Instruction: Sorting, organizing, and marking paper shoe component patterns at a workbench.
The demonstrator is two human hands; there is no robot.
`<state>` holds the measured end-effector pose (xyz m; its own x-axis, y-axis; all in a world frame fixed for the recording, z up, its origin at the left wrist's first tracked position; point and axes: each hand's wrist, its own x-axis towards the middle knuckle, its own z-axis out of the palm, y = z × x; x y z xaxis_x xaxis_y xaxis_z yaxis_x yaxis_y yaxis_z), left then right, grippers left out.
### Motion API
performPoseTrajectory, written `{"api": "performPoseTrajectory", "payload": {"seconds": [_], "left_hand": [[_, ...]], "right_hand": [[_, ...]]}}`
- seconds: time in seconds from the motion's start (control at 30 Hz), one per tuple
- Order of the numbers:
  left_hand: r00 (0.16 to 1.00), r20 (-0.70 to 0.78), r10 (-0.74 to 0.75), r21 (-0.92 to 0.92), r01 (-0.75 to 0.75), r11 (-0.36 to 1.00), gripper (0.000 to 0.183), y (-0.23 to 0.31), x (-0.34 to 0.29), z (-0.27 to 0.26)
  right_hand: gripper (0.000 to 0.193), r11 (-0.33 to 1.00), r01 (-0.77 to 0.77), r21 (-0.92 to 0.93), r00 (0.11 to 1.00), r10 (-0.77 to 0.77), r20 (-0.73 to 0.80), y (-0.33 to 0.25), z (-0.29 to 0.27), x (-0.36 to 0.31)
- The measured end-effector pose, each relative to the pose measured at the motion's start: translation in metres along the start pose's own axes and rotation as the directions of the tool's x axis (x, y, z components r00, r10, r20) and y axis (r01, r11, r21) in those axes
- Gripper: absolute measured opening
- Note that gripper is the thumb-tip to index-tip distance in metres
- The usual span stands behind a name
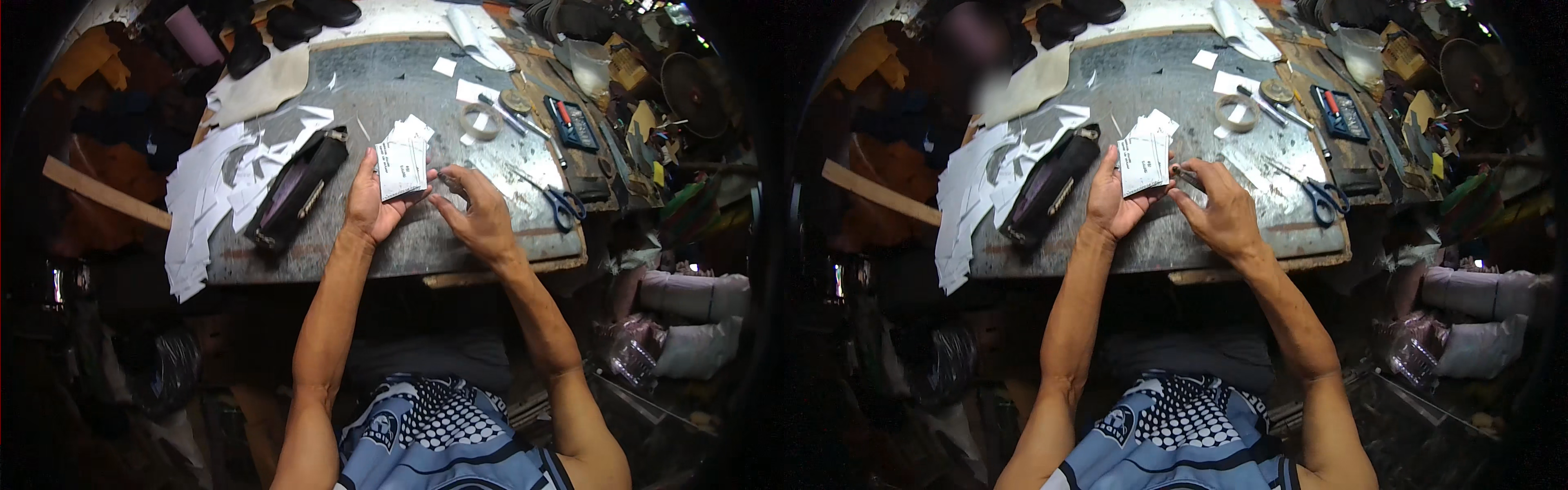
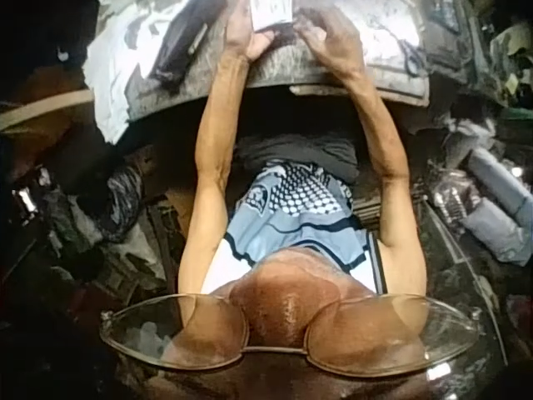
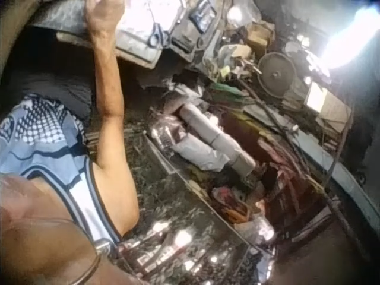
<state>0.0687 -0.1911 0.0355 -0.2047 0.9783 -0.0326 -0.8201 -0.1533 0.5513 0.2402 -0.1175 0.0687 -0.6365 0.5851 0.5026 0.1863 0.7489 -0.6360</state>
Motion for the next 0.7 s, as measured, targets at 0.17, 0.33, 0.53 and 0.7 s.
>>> {"api": "performPoseTrajectory", "payload": {"seconds": [0.17,0.33,0.53,0.7], "left_hand": [[0.995,-0.097,-0.01,-0.12,-0.002,0.993,0.057,-0.016,-0.031,-0.003],[0.994,-0.111,-0.001,-0.091,-0.009,0.996,0.058,-0.022,-0.045,-0.001],[0.998,0.046,-0.037,-0.056,0.04,0.998,0.057,-0.021,-0.051,-0.01],[0.996,-0.09,-0.028,-0.088,0.02,0.996,0.052,-0.019,-0.053,0.002]], "right_hand": [[0.057,0.978,0.136,-0.16,0.981,-0.111,0.157,-0.014,0.004,-0.021],[0.07,0.974,0.176,-0.141,0.953,-0.133,0.274,-0.012,0.002,-0.015],[0.077,0.959,0.244,-0.142,0.885,-0.161,0.436,-0.015,-0.001,0.002],[0.076,0.947,0.283,-0.154,0.866,-0.183,0.466,-0.016,0.002,0.006]]}}
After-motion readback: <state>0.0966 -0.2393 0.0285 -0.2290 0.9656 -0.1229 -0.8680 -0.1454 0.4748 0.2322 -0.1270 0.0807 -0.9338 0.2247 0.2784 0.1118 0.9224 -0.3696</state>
